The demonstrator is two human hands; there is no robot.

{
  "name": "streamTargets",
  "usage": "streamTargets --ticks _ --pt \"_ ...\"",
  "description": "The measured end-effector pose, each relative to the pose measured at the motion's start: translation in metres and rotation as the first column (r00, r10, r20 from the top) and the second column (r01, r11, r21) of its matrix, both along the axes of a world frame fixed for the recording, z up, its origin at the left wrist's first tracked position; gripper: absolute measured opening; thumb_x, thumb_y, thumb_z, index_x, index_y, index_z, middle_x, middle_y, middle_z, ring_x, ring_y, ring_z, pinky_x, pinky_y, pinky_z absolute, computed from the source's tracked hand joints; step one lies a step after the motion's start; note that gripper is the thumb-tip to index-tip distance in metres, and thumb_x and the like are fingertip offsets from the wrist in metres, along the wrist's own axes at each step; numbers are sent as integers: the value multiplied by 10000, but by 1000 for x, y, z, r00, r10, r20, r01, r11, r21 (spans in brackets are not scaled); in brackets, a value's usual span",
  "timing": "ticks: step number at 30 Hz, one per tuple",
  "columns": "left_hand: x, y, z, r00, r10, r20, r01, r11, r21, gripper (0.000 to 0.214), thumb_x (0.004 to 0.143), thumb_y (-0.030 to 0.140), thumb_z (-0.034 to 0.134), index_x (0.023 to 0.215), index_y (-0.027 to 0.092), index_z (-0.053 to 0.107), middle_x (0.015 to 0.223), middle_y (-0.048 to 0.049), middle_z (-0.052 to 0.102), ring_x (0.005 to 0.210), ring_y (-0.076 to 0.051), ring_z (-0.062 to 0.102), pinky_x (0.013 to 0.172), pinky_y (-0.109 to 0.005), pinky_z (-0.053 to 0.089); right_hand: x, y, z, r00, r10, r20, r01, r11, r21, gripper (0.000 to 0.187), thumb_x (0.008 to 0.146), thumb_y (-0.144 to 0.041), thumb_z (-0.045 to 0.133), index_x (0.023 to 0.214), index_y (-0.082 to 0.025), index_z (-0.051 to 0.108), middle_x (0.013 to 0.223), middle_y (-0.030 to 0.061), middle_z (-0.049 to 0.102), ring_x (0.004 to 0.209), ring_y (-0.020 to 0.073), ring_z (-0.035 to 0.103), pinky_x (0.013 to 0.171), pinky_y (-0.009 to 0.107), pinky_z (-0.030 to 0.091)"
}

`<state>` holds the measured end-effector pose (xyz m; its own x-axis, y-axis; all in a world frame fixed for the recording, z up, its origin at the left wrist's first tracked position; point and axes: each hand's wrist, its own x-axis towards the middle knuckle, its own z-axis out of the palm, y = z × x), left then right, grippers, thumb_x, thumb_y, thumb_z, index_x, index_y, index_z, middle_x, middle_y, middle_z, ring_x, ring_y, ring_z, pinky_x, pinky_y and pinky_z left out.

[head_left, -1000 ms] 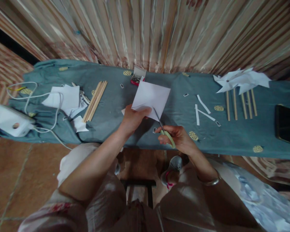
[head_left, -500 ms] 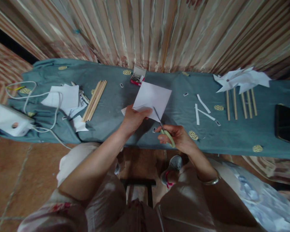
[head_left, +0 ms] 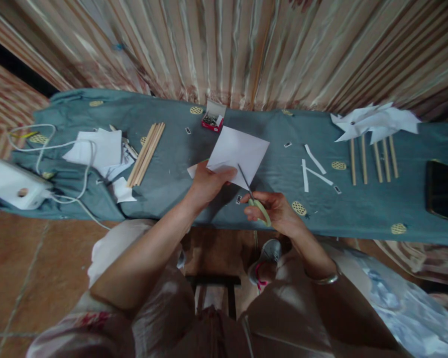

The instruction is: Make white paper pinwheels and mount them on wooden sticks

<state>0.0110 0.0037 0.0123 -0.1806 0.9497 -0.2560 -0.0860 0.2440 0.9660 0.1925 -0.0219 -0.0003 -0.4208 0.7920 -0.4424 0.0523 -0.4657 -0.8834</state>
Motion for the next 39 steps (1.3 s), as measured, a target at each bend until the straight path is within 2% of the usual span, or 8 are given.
streamTargets --ticks 9,16,25,39 --pt "-2 -1 -2 999 -18 27 18 1000 24 129 609 235 733 585 207 609 619 0 640 602 -159 565 567 -283 446 -1 0 1 998 43 45 -46 996 80 353 609 -443 851 795 -199 676 543 -49 587 485 95 520 487 257 434" --pt "-1 -1 1 1000 -15 2 15 1000 5 126 605 238 721 570 214 602 616 -1 640 608 -160 557 565 -275 443 -3 0 3 1000 6 27 -7 1000 26 377 549 -436 882 764 -203 678 526 -59 579 482 89 509 494 250 430" --pt "-1 0 -3 998 -16 66 14 999 34 121 592 227 729 579 211 610 607 8 634 593 -151 545 558 -273 432 -3 0 1 1000 16 27 -18 998 57 349 578 -399 887 769 -193 681 529 -55 572 478 89 525 490 247 446" --pt "-1 0 -1 998 -10 58 8 1000 28 109 590 220 717 594 188 613 614 11 630 598 -141 544 568 -264 433 -5 0 0 1000 -24 -6 24 1000 17 365 510 -395 910 713 -203 675 518 -54 575 458 90 496 472 254 430"
